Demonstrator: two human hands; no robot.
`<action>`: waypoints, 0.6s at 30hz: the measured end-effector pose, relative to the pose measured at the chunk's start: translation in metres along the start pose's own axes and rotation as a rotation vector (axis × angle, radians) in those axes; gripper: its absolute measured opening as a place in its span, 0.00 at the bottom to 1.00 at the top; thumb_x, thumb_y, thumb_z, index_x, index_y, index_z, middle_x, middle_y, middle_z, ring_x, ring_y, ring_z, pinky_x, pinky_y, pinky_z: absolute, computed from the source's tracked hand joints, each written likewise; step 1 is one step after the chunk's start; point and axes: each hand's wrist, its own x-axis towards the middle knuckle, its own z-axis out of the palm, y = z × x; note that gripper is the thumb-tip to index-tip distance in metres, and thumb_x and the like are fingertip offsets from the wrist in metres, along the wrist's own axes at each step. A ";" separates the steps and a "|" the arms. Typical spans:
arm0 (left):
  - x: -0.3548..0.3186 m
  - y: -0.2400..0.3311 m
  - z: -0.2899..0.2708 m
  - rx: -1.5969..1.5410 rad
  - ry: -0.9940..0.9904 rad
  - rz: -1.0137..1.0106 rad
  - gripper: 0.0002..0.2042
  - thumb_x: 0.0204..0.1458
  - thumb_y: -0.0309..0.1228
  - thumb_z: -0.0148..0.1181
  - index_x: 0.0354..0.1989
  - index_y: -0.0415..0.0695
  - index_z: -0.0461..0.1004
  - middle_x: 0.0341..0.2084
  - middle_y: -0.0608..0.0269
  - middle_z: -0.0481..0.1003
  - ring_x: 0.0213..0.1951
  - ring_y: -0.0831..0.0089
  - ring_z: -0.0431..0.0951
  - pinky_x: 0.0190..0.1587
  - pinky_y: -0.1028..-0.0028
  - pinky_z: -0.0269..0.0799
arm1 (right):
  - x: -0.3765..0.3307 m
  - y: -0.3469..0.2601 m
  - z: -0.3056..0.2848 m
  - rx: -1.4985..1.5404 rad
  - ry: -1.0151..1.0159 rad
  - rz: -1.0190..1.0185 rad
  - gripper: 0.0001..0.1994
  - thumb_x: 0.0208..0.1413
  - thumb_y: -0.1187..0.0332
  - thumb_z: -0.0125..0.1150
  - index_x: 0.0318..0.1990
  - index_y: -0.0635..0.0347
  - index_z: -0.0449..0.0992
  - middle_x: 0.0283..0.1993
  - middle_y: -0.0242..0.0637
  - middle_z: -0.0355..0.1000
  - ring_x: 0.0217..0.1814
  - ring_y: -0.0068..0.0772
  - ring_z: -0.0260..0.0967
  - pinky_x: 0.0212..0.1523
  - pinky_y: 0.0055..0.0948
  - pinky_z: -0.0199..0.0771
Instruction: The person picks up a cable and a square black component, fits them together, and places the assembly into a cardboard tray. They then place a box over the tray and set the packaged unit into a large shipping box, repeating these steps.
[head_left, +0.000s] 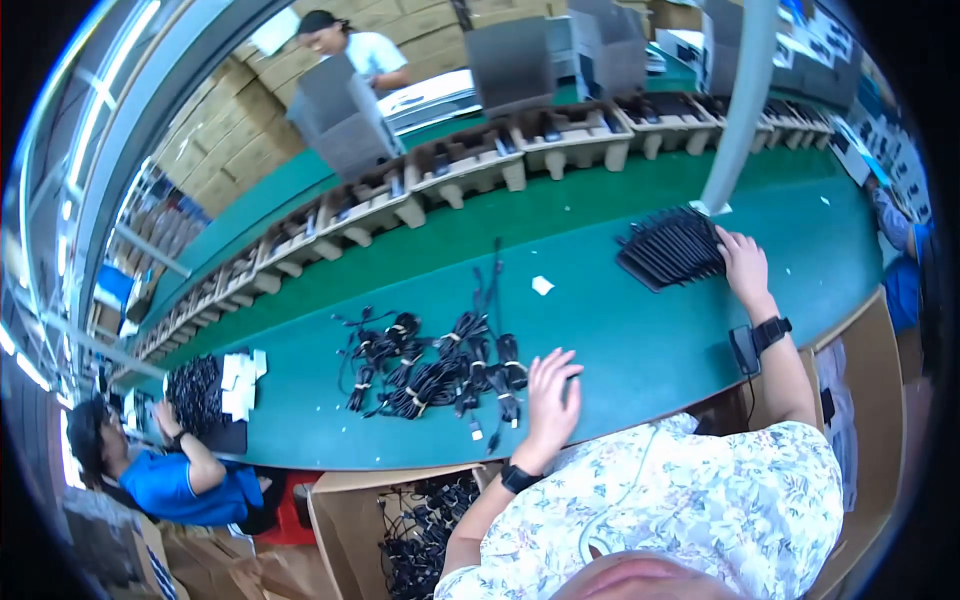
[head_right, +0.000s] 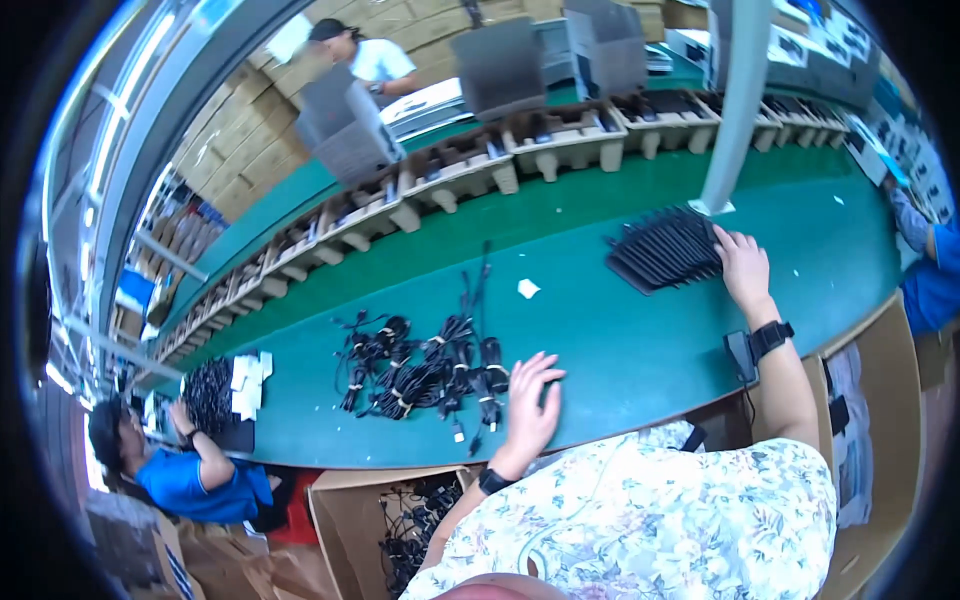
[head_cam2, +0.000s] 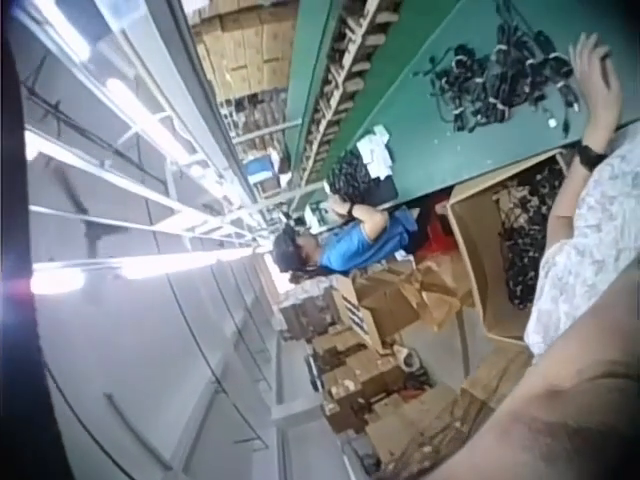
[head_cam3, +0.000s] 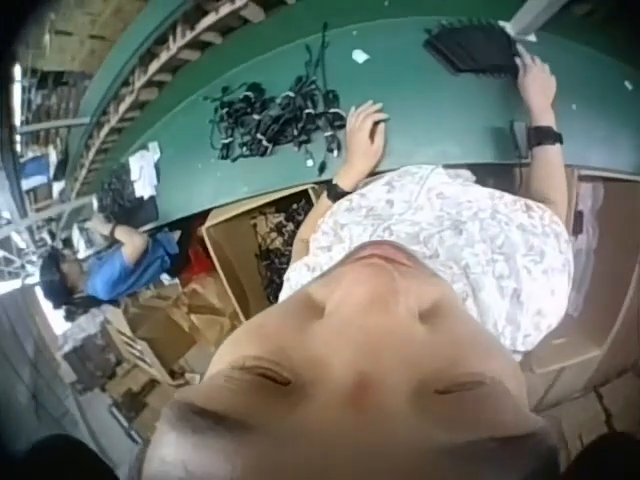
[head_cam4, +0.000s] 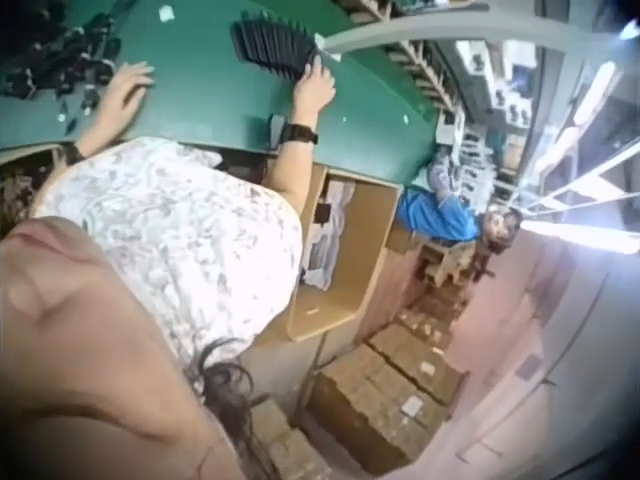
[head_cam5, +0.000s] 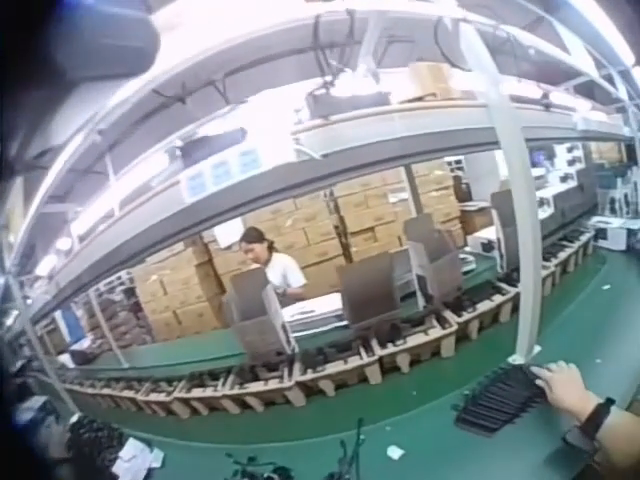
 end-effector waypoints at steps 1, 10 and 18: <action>0.002 0.004 0.000 -0.008 -0.003 -0.013 0.08 0.48 0.24 0.53 0.38 0.44 0.72 0.48 0.57 0.71 0.57 0.57 0.64 0.62 0.54 0.49 | 0.005 0.005 -0.012 -0.009 -0.012 0.026 0.14 0.56 0.60 0.52 0.49 0.48 0.73 0.44 0.35 0.71 0.48 0.40 0.66 0.46 0.36 0.68; 0.010 0.013 -0.008 0.038 -0.008 -0.097 0.09 0.47 0.17 0.51 0.37 0.41 0.72 0.45 0.56 0.72 0.53 0.57 0.67 0.55 0.62 0.61 | 0.127 -0.039 -0.055 1.146 0.188 0.025 0.12 0.59 0.65 0.53 0.42 0.67 0.70 0.30 0.28 0.68 0.33 0.15 0.64 0.34 0.18 0.64; 0.015 0.024 -0.007 0.165 0.012 -0.119 0.10 0.45 0.15 0.50 0.35 0.39 0.72 0.43 0.55 0.72 0.51 0.55 0.69 0.53 0.63 0.63 | 0.268 -0.076 0.021 1.386 0.055 0.096 0.11 0.59 0.65 0.52 0.41 0.66 0.71 0.30 0.28 0.69 0.33 0.16 0.64 0.36 0.17 0.64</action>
